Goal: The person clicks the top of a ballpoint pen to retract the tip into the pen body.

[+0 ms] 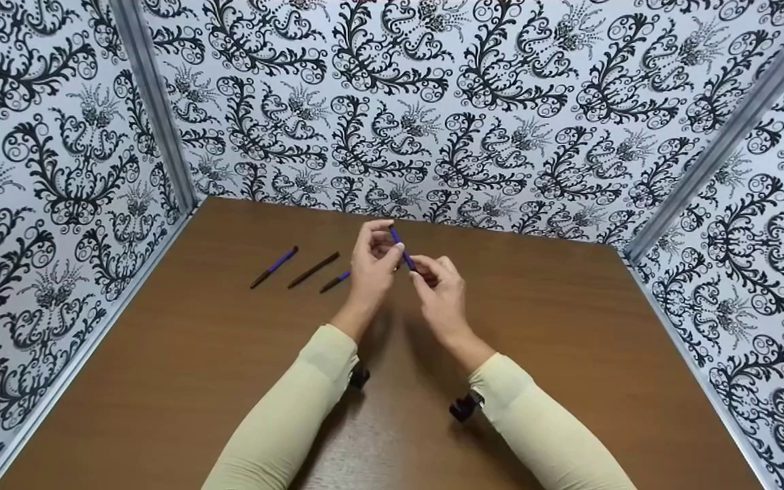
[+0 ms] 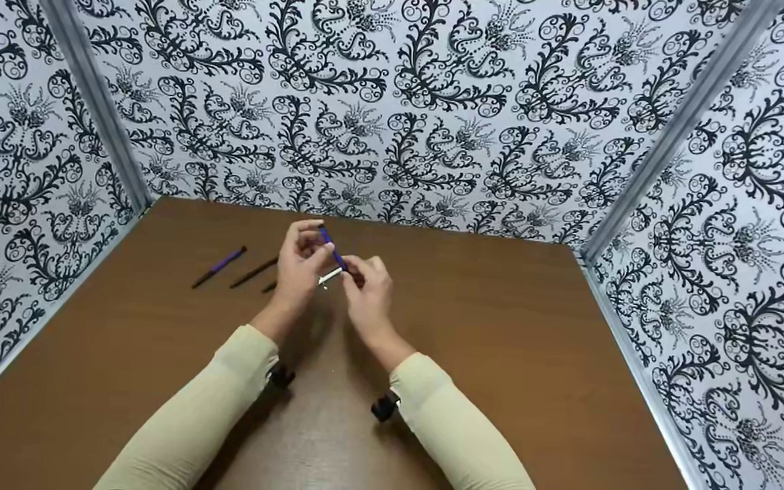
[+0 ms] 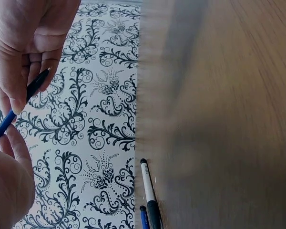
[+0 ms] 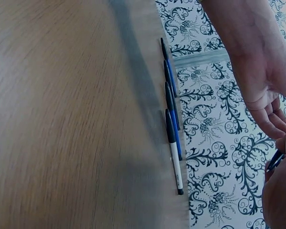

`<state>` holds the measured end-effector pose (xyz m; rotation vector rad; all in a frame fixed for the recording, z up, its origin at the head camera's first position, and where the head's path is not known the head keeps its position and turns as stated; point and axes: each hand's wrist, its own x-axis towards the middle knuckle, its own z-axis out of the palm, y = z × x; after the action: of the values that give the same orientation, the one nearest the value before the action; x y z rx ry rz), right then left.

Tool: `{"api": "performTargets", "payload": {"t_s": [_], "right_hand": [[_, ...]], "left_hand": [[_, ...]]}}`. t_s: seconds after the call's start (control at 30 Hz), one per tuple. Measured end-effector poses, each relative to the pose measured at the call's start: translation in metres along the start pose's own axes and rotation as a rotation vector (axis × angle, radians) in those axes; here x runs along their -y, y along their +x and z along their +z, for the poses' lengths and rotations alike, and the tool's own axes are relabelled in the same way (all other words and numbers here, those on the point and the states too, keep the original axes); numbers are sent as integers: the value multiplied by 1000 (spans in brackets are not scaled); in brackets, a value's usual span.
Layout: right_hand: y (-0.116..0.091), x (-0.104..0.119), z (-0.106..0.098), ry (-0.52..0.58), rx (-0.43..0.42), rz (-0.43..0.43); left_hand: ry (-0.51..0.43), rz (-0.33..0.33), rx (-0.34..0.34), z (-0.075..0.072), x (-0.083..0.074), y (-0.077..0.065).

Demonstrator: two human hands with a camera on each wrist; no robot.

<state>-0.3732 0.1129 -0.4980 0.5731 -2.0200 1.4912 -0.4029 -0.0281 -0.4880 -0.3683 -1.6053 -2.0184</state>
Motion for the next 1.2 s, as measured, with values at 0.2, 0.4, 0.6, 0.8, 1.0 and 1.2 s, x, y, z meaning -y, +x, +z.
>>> {"api": "performTargets", "payload": {"t_s": [0.2, 0.4, 0.6, 0.8, 1.0, 1.2], "right_hand": [[0, 1, 1, 7, -2, 3], [0, 3, 3, -16, -5, 27], [0, 1, -1, -11, 15, 34], [0, -5, -5, -4, 40, 16], [0, -7, -5, -5, 42, 14], [-1, -4, -3, -16, 21, 18]], "left_hand": [[-9, -1, -13, 1, 0, 0], [-17, 6, -7, 0, 1, 0], [0, 17, 4, -1, 1, 1], [29, 14, 17, -2, 1, 0], [37, 31, 13, -2, 3, 0], [32, 23, 13, -2, 2, 1]]}}
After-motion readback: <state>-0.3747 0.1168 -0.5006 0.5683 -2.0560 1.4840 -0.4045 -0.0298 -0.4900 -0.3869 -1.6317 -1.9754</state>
